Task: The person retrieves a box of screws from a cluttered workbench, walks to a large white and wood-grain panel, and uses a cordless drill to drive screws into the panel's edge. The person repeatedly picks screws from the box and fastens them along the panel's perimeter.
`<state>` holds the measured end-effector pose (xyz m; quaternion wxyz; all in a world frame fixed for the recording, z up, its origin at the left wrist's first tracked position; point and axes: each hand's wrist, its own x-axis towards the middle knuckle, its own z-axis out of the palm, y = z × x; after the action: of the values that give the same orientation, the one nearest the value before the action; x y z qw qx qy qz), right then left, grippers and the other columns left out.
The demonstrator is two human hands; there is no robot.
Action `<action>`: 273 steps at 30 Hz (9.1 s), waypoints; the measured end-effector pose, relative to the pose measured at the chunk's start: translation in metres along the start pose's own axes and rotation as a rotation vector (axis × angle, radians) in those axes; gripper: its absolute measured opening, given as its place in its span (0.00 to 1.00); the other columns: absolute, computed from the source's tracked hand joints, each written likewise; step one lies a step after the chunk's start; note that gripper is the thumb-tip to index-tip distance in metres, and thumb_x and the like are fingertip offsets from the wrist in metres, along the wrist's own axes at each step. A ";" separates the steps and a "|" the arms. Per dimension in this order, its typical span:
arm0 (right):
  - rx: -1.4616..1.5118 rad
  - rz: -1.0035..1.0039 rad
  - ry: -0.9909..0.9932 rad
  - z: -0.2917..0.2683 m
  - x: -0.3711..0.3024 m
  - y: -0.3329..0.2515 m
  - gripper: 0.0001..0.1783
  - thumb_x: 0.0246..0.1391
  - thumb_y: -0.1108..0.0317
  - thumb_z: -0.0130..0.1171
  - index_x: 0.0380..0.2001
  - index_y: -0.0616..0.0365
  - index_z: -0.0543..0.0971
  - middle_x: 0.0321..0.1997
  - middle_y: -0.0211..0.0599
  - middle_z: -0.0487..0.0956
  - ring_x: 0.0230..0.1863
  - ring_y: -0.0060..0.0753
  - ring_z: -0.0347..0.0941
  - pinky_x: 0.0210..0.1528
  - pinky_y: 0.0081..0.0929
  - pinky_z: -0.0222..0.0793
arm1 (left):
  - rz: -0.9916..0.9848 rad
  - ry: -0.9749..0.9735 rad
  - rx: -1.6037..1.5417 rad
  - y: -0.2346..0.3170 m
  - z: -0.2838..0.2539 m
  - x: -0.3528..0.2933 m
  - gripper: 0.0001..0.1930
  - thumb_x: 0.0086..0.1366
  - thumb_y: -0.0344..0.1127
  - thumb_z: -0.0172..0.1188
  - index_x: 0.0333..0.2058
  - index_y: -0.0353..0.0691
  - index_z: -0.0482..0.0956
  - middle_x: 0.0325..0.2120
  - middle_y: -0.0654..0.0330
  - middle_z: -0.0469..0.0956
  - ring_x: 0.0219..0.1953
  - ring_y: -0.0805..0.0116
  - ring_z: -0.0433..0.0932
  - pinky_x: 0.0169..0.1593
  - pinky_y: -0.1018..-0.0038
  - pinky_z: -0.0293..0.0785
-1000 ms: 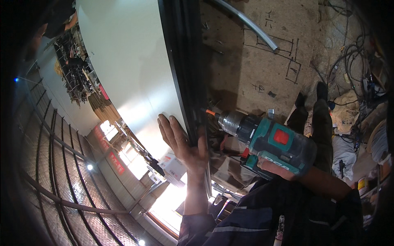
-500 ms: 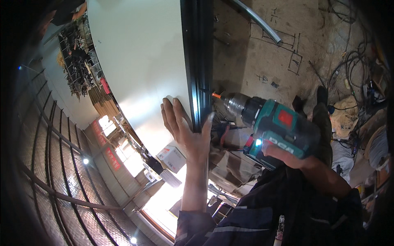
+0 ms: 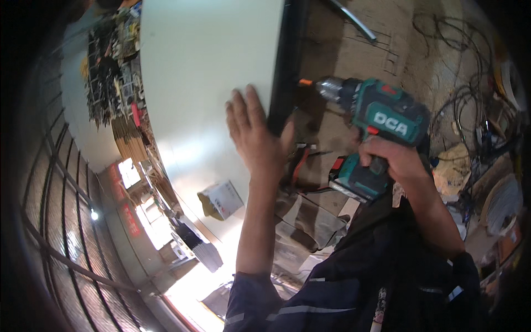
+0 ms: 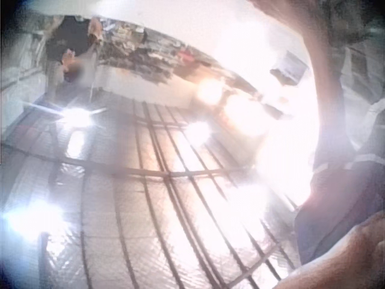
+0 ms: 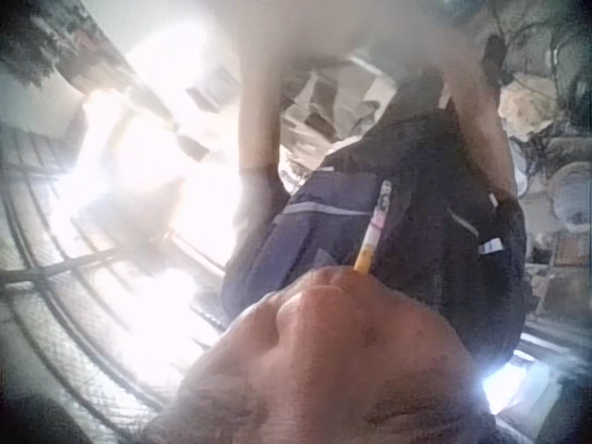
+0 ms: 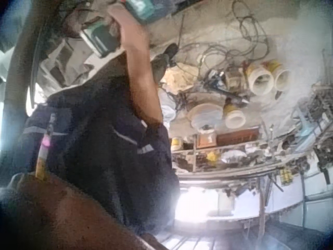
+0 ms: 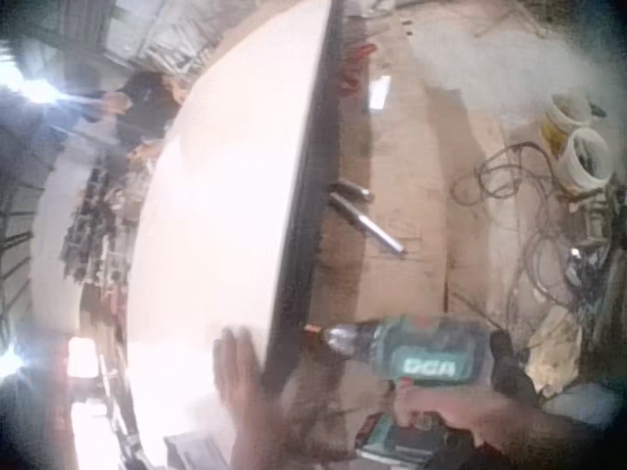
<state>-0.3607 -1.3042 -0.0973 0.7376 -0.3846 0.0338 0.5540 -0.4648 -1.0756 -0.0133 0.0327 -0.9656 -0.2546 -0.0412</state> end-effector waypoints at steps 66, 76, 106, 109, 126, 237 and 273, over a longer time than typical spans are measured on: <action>-0.727 -0.184 -0.106 -0.016 -0.473 0.386 0.25 0.47 0.74 0.77 0.51 0.53 0.83 0.49 0.33 0.85 0.50 0.32 0.81 0.51 0.34 0.77 | -0.845 -0.186 -2.248 -0.006 -0.064 -0.598 0.14 0.77 0.40 0.54 0.50 0.33 0.76 0.44 0.51 0.81 0.46 0.59 0.82 0.53 0.61 0.80; -0.883 -0.247 -0.161 0.109 -0.413 0.435 0.26 0.51 0.63 0.77 0.52 0.58 0.81 0.48 0.39 0.85 0.50 0.36 0.82 0.53 0.32 0.77 | -0.941 -0.147 -2.101 -0.119 -0.046 -0.611 0.11 0.78 0.37 0.53 0.47 0.34 0.76 0.44 0.51 0.81 0.45 0.60 0.82 0.51 0.65 0.82; 0.083 -0.001 -0.008 0.216 -0.317 0.547 0.20 0.49 0.82 0.62 0.47 0.62 0.81 0.43 0.35 0.83 0.35 0.22 0.79 0.33 0.21 0.76 | -0.538 -0.103 -1.317 -0.227 0.001 -0.568 0.15 0.79 0.38 0.46 0.53 0.32 0.73 0.45 0.54 0.78 0.47 0.66 0.77 0.51 0.74 0.77; 0.036 0.044 -0.022 0.211 -0.313 0.552 0.20 0.48 0.83 0.62 0.47 0.62 0.81 0.43 0.36 0.83 0.36 0.22 0.79 0.33 0.21 0.76 | -0.804 -0.089 -1.794 -0.223 -0.008 -0.563 0.15 0.79 0.39 0.48 0.53 0.32 0.73 0.44 0.55 0.78 0.44 0.66 0.78 0.47 0.74 0.77; 0.141 -0.006 -0.170 0.205 -0.308 0.550 0.23 0.60 0.75 0.65 0.58 0.60 0.76 0.50 0.40 0.84 0.39 0.24 0.80 0.36 0.24 0.79 | 0.036 0.109 -0.148 -0.279 -0.054 -0.586 0.27 0.63 0.31 0.68 0.60 0.34 0.76 0.61 0.44 0.73 0.67 0.44 0.65 0.69 0.52 0.62; 0.082 0.058 -0.161 0.214 -0.285 0.560 0.22 0.58 0.74 0.70 0.56 0.58 0.78 0.47 0.38 0.84 0.43 0.25 0.82 0.44 0.27 0.82 | -0.001 0.005 -0.039 -0.285 -0.041 -0.575 0.37 0.65 0.30 0.67 0.71 0.39 0.62 0.73 0.49 0.60 0.75 0.48 0.54 0.75 0.55 0.52; -0.120 -0.218 0.571 0.149 -0.433 0.511 0.20 0.50 0.72 0.60 0.48 0.66 0.78 0.34 0.39 0.82 0.26 0.31 0.77 0.32 0.29 0.75 | 0.018 0.424 -0.645 -0.287 -0.111 -0.375 0.13 0.70 0.37 0.63 0.43 0.33 0.85 0.41 0.50 0.86 0.43 0.53 0.83 0.50 0.63 0.77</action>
<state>-1.0143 -1.5103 -0.0571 0.7292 -0.5690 0.1654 0.3424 -0.9387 -1.0189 0.0732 -0.2203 -0.8986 -0.2075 -0.3176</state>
